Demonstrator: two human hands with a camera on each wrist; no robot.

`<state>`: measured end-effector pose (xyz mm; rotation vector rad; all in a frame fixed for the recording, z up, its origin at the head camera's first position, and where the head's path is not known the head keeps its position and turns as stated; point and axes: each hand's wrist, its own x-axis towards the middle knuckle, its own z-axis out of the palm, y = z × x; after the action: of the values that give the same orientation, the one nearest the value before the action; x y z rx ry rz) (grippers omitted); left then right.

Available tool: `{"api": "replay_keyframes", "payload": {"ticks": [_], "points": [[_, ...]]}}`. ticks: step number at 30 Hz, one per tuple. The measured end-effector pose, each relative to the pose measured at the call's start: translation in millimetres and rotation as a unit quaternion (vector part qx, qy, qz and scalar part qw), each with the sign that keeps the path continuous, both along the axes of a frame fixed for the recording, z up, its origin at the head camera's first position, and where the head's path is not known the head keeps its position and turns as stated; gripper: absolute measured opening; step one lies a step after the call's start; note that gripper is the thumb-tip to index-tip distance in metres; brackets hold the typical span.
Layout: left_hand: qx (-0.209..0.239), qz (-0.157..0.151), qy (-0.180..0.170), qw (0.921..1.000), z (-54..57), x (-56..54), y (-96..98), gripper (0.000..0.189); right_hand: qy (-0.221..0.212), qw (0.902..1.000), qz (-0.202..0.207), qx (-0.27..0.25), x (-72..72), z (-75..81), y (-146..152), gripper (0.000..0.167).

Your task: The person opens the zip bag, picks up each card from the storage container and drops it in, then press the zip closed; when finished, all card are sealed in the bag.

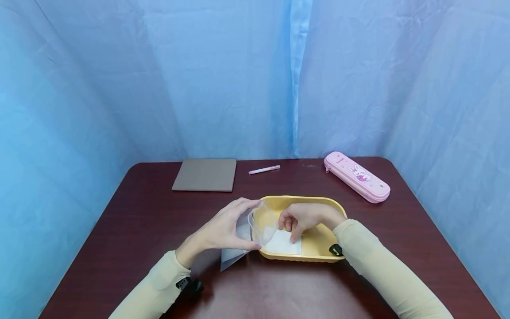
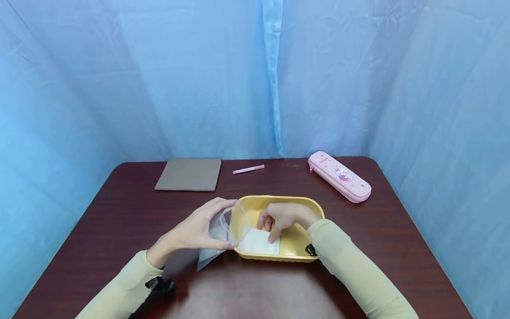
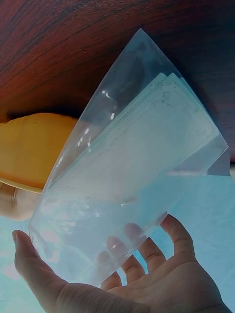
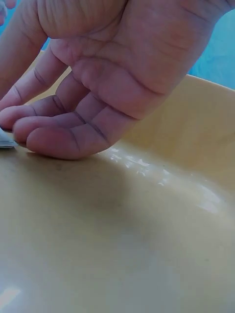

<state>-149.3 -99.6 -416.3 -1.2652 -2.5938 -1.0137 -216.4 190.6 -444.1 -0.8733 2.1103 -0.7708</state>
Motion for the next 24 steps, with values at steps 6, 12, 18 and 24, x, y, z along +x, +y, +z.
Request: {"api": "replay_keyframes", "payload": {"ticks": [6, 12, 18, 24], "points": [[-0.005, 0.005, -0.007, 1.0000, 0.4, -0.2, 0.5, 0.096, 0.031, 0.9994, -0.001, 0.012, 2.6, -0.3, -2.7, 0.036], [0.005, -0.002, 0.005, 1.0000, 0.2, -0.8, 1.9, 0.095, 0.051, 0.9983, -0.019, 0.020, 4.4, 0.5, -6.0, 0.033], [0.005, -0.003, -0.005, 1.0000, 1.7, -1.1, 3.0, 0.096, 0.058, 0.9975, -0.030, 0.027, 4.3, 3.1, -6.0, 0.024], [0.001, -0.002, -0.007, 1.0000, 1.7, -1.7, 3.5, 0.096, 0.061, 0.9977, -0.007, 0.030, 2.2, 1.5, -1.3, 0.015]]}}
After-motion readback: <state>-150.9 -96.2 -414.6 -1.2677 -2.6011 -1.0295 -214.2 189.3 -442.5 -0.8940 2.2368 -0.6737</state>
